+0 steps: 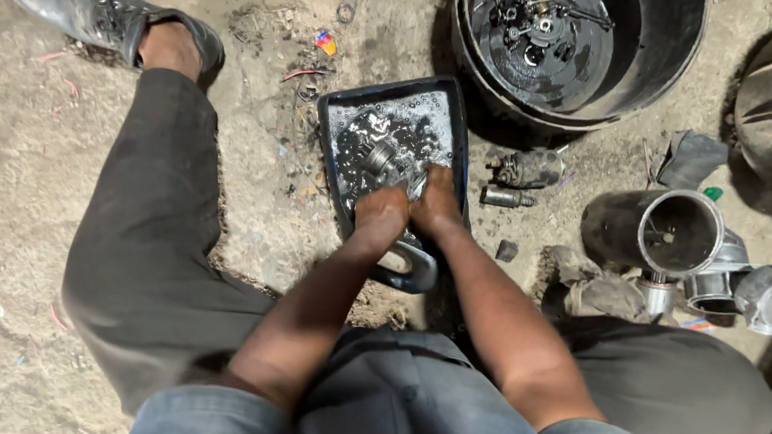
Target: The person sits on the floor and cleans a mechanical part by hand in a black plastic container filled with liquid. They repeatedly submerge, rub, and rinse the part, then place it into a nearby bucket.
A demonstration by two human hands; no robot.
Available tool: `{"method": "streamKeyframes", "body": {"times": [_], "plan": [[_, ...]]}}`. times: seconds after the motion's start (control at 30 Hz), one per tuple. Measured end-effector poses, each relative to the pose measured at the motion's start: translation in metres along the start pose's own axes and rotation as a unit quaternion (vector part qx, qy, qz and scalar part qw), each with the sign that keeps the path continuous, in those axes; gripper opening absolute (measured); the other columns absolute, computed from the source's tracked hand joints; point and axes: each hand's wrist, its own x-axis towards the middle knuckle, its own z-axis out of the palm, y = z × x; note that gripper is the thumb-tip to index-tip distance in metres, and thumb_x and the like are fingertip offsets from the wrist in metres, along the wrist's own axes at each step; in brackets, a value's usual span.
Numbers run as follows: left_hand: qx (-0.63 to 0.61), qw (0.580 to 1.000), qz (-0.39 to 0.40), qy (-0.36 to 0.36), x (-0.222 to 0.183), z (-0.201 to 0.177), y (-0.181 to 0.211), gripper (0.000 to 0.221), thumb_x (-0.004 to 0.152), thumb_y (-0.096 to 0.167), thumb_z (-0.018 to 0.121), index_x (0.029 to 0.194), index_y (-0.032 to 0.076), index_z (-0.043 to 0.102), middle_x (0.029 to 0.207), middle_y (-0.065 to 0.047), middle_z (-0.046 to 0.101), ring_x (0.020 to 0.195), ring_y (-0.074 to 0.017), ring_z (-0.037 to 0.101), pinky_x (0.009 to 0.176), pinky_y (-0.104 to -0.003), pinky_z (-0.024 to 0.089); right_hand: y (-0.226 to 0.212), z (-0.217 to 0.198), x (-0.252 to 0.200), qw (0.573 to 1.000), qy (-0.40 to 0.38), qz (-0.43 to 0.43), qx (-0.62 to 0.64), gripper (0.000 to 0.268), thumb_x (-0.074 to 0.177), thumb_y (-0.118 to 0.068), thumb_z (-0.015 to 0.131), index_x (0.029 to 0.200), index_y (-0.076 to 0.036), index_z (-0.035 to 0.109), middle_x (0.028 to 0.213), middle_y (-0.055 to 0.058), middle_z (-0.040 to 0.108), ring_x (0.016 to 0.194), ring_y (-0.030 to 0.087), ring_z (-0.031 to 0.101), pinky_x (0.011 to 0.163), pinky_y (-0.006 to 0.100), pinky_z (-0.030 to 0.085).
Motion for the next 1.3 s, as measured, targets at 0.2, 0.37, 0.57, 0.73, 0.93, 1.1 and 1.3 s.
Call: {"method": "streamKeyframes", "body": {"times": [0.2,0.37,0.57,0.73,0.93,1.1,1.3], "plan": [[0.028,0.976,-0.052,-0.208,-0.008,-0.042,0.012,0.085,0.098,0.018,0.053,0.166,0.028,0.002,0.130,-0.024,0.064,0.116,-0.0360,0.067,0.099,-0.047,0.053,0.017,0.007,0.013,0.994,-0.072,0.016,-0.084,0.093,0.071,-0.018,0.086,0.145,0.007,0.035,0.146,0.030,0.038,0.137,0.044,0.041,0.116,0.041,0.038],[0.060,0.988,-0.002,-0.139,0.001,-0.055,0.020,0.083,0.101,0.010,0.049,0.166,0.036,0.004,0.137,-0.018,0.063,0.118,-0.0347,0.068,0.098,-0.048,0.055,0.032,0.017,0.001,0.934,0.055,-0.151,-0.318,0.074,0.093,-0.011,0.072,0.158,0.003,0.037,0.163,0.027,0.037,0.144,0.039,0.044,0.121,0.039,0.038],[0.066,0.980,0.010,-0.189,0.010,-0.062,0.016,0.086,0.098,0.031,0.062,0.165,0.032,0.009,0.128,-0.017,0.066,0.116,-0.0333,0.067,0.099,-0.045,0.054,-0.016,-0.016,0.001,0.956,-0.169,0.003,-0.241,0.095,0.088,-0.035,0.076,0.153,0.011,0.024,0.157,0.031,0.027,0.145,0.042,0.032,0.121,0.041,0.030],[0.051,0.984,-0.032,-0.169,-0.016,-0.053,0.000,0.052,0.106,0.026,0.045,0.157,0.028,0.035,0.118,-0.015,0.069,0.105,-0.0295,0.071,0.085,-0.043,0.062,-0.035,-0.037,0.004,0.951,-0.269,0.153,0.000,0.111,0.074,-0.039,0.084,0.156,0.004,0.024,0.157,0.026,0.039,0.146,0.036,0.044,0.121,0.040,0.038],[-0.078,0.996,-0.025,-0.018,-0.033,-0.057,-0.012,0.036,0.112,0.032,0.046,0.131,0.008,0.065,0.107,-0.017,0.073,0.093,-0.0300,0.071,0.084,-0.043,0.057,-0.030,-0.040,0.007,0.972,-0.177,0.144,0.058,0.109,0.068,-0.037,0.092,0.154,-0.007,0.033,0.158,0.020,0.037,0.143,0.035,0.041,0.118,0.044,0.033],[-0.139,0.970,0.055,0.189,-0.017,-0.088,-0.011,0.030,0.080,0.001,0.067,0.109,0.005,0.074,0.116,-0.023,0.066,0.097,-0.0358,0.066,0.077,-0.046,0.058,-0.037,-0.041,-0.007,0.967,-0.129,0.188,0.111,0.103,0.067,-0.036,0.093,0.148,-0.007,0.037,0.142,0.023,0.055,0.131,0.035,0.055,0.114,0.041,0.044],[-0.333,0.933,-0.030,0.137,-0.007,-0.109,-0.003,0.040,0.089,-0.008,0.057,0.127,0.005,0.058,0.118,-0.019,0.067,0.100,-0.0299,0.071,0.073,-0.038,0.063,-0.009,-0.013,-0.013,0.957,0.010,0.206,0.203,0.082,0.088,-0.047,0.074,0.150,-0.003,0.043,0.141,0.026,0.063,0.131,0.036,0.063,0.114,0.040,0.047]]}}
